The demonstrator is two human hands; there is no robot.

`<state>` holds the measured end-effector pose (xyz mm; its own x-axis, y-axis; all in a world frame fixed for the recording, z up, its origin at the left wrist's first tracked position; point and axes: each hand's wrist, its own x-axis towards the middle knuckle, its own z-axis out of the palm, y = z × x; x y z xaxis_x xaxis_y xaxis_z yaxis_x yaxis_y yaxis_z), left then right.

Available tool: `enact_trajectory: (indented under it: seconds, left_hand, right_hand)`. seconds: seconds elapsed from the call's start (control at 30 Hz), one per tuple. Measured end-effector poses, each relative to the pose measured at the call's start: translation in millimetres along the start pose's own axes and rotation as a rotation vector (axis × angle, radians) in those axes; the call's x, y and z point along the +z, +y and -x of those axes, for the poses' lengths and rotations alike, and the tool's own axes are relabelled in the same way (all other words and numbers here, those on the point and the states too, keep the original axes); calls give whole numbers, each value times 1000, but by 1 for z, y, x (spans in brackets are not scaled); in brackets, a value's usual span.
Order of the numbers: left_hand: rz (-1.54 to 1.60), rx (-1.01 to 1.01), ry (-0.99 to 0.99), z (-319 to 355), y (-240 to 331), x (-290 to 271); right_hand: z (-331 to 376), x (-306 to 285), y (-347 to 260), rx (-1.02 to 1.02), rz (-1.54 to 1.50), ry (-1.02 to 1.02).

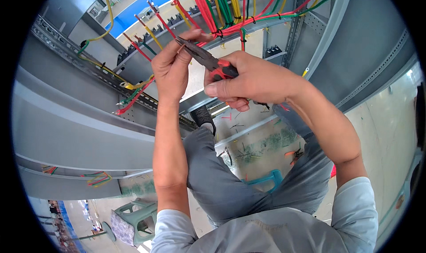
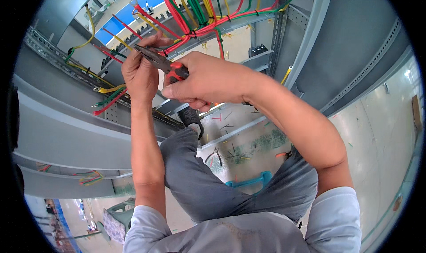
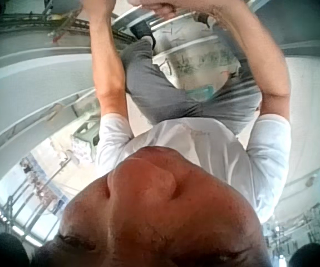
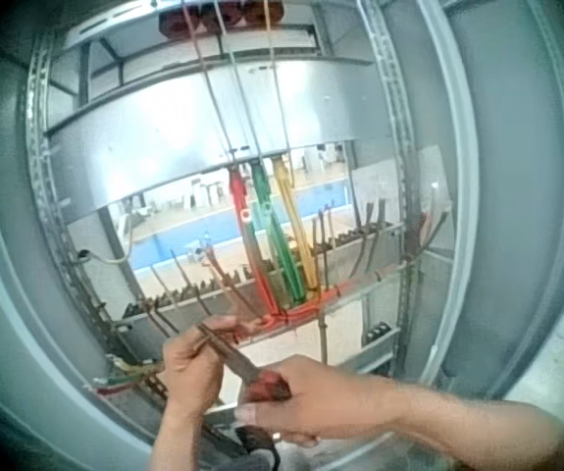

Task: The person uses pliers to strip insulation from multiple colored wires and connects them to terminals inside an open electrical cabinet. The person handles red, green, yellow, and other colored wires one at a time, stripping and inserting them into terminal blocks.

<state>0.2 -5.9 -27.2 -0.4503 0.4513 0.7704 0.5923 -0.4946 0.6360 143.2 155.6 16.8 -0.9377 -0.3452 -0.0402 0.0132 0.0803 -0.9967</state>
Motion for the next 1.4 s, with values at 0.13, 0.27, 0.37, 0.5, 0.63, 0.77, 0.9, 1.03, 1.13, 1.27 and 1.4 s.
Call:
enact_trajectory:
  seconds: [0.13, 0.27, 0.37, 0.5, 0.63, 0.77, 0.9, 1.03, 1.13, 1.27, 1.4]
  left_hand:
    - [-89, 51, 9, 2, -1, -4]
    - [-39, 76, -5, 1, 1, -1]
    - [-27, 63, 4, 3, 4, 6]
    - [-28, 49, 10, 6, 2, 3]
    - [-19, 48, -5, 6, 3, 1]
    - [-6, 39, -2, 6, 4, 2]
    - [133, -19, -20, 4, 12, 5]
    - [12, -15, -56, 7, 5, -3]
    - [-43, -13, -81, 6, 5, -5]
    - [-79, -29, -70, 5, 7, -3]
    - [-77, -54, 40, -4, 5, 9]
  right_hand:
    - [-3, 4, 0, 2, 6, 23]
    - [6, 14, 0, -167, 474, 337]
    - [14, 17, 3, -186, 683, 465]
    - [16, 20, 3, -173, 678, 467]
    - [7, 14, 17, -214, 474, 344]
    - [3, 9, 20, -147, 92, 203]
    - [7, 3, 9, -47, 35, 129]
    - [6, 2, 10, -94, 260, 219]
    - [5, 5, 17, -242, 388, 348]
    - [9, 7, 12, -266, 615, 489]
    - [4, -1, 16, -297, 975, 689]
